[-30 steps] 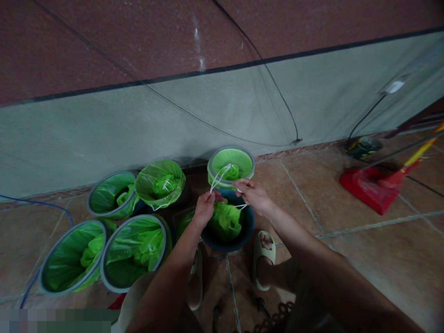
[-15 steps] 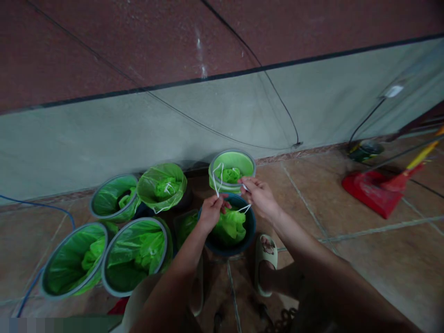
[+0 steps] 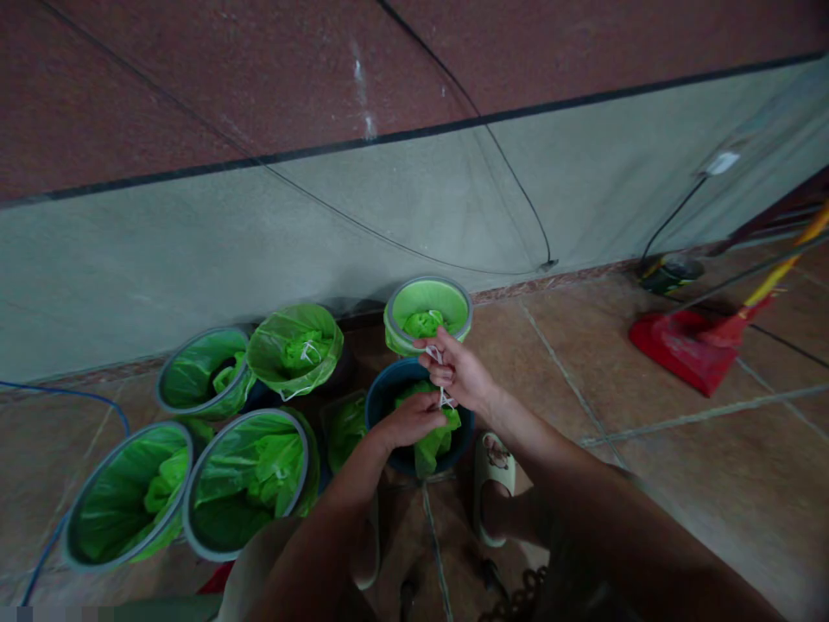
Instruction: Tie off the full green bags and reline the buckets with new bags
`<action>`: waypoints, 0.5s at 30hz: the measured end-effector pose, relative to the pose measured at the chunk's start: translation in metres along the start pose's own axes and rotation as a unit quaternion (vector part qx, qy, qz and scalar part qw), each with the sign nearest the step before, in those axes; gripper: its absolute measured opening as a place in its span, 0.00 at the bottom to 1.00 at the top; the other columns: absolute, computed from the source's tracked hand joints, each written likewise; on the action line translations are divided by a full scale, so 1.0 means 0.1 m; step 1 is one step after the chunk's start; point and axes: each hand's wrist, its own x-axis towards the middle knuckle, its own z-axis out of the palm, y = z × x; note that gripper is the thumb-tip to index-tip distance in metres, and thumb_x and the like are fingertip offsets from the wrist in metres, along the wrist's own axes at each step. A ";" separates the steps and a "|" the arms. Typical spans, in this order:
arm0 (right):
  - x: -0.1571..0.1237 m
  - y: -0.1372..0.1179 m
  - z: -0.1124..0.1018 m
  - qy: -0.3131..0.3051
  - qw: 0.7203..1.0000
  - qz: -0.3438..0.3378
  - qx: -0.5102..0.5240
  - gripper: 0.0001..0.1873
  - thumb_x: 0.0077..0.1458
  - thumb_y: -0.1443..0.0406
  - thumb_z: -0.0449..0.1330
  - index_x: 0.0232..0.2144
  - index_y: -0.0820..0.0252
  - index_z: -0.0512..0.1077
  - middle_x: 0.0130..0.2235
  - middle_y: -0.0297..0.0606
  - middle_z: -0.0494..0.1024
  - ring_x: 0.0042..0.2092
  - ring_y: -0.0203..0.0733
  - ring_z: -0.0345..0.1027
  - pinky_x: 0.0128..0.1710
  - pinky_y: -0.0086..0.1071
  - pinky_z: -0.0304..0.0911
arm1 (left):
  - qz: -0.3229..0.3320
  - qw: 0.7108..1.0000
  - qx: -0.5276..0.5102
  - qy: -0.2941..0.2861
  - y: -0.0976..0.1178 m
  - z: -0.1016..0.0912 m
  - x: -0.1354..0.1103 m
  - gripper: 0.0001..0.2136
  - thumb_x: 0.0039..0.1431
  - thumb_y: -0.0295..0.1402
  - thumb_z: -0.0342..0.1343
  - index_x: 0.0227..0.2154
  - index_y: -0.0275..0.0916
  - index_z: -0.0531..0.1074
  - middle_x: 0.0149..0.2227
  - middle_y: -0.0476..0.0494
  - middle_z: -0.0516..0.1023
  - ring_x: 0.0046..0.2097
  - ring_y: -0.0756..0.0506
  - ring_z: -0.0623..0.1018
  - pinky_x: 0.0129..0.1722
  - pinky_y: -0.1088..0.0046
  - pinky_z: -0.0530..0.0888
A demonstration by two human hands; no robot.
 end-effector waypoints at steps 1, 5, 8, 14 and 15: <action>0.01 0.00 -0.02 0.006 1.000 -0.005 0.005 0.26 0.52 0.43 0.61 0.35 0.60 0.74 0.25 0.29 0.69 0.19 0.25 0.45 0.17 0.23 0.43 | 0.013 1.000 0.006 -0.010 0.00 -0.01 -0.01 0.10 0.56 0.38 0.55 0.31 0.38 0.78 0.27 0.48 0.76 0.33 0.46 0.74 0.36 0.72 0.70; 0.07 0.09 -0.13 0.072 0.996 -0.027 -0.045 0.26 0.53 0.41 0.59 0.41 0.54 0.72 0.33 0.34 0.75 0.31 0.34 0.66 0.31 0.27 0.63 | 0.020 0.999 0.023 0.020 -0.04 -0.03 -0.01 0.18 0.63 0.43 0.47 0.31 0.37 0.77 0.28 0.46 0.75 0.33 0.47 0.73 0.36 0.72 0.69; 0.09 0.20 -0.26 0.091 0.973 -0.041 -0.208 0.24 0.53 0.43 0.60 0.36 0.56 0.72 0.33 0.34 0.75 0.36 0.37 0.69 0.36 0.30 0.64 | -0.025 0.996 -0.008 0.087 -0.10 -0.06 0.01 0.20 0.62 0.46 0.47 0.28 0.37 0.76 0.23 0.48 0.71 0.28 0.49 0.69 0.31 0.74 0.66; -0.02 0.14 -0.26 -0.007 0.801 0.017 -0.599 0.15 0.61 0.57 0.57 0.29 0.61 0.74 0.26 0.33 0.72 0.28 0.34 0.62 0.31 0.29 0.56 | -0.100 0.960 -0.131 0.227 -0.17 -0.15 0.03 0.20 0.55 0.50 0.54 0.23 0.36 0.73 0.20 0.51 0.66 0.24 0.52 0.64 0.26 0.75 0.60; -0.04 0.10 -0.22 0.000 0.771 0.026 -0.636 0.13 0.61 0.60 0.56 0.29 0.61 0.75 0.25 0.33 0.72 0.27 0.34 0.61 0.30 0.28 0.54 | -0.109 0.951 -0.149 0.246 -0.16 -0.16 0.04 0.20 0.53 0.50 0.56 0.23 0.36 0.73 0.20 0.51 0.67 0.24 0.52 0.64 0.25 0.75 0.60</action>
